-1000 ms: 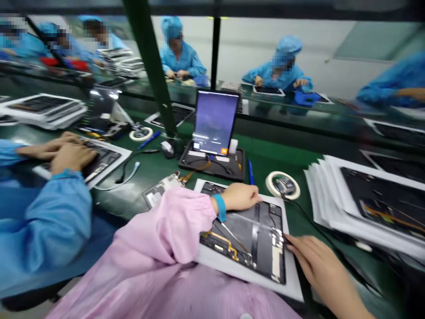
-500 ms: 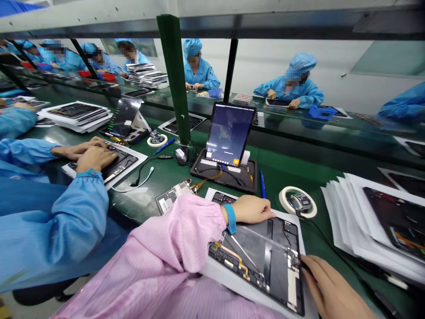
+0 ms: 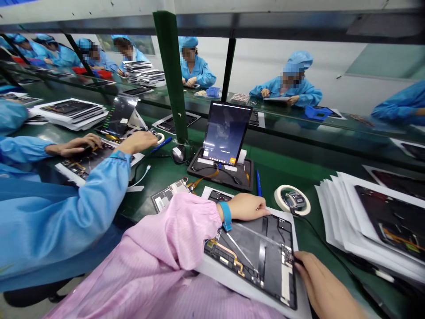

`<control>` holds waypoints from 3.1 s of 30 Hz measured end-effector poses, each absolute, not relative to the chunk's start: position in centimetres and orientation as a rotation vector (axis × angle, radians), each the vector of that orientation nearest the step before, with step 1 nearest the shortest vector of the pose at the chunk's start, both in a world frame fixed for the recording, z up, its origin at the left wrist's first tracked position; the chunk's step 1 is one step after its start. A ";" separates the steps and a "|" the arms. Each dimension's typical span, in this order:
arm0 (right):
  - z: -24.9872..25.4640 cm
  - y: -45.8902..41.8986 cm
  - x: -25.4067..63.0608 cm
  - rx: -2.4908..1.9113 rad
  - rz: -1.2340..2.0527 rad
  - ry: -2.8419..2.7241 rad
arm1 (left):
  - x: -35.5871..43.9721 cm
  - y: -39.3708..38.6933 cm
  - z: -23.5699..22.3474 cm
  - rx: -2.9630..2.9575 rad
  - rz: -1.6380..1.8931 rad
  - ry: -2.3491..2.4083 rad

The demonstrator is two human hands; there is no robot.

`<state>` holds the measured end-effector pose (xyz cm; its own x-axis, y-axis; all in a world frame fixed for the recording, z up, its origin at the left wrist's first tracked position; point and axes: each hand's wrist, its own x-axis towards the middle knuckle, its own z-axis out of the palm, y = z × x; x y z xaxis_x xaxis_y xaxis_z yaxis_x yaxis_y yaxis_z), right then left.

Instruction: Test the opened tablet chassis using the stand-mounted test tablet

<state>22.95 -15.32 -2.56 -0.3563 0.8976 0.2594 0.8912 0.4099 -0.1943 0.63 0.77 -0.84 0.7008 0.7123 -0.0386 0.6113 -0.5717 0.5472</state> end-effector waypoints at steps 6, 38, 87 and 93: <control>-4.6 -15.7 23.9 -1.627 0.106 -2.326 | 0.7 0.8 -1.1 2.383 0.266 1.002; -0.5 -16.3 24.7 -1.476 0.676 -2.329 | 0.7 0.2 0.0 2.438 0.333 0.971; -0.2 -15.1 21.2 -1.440 1.432 -1.163 | -1.4 -0.7 -0.2 2.534 0.430 1.144; -0.4 -14.9 20.5 -1.421 1.371 -1.086 | -1.5 0.0 -0.8 2.377 0.369 1.154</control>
<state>20.50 -14.87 -0.36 0.0173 0.9675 -0.2522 0.0239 -0.2525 -0.9673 -1.47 0.04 -0.76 0.6102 0.7915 0.0357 0.6653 -0.5363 0.5194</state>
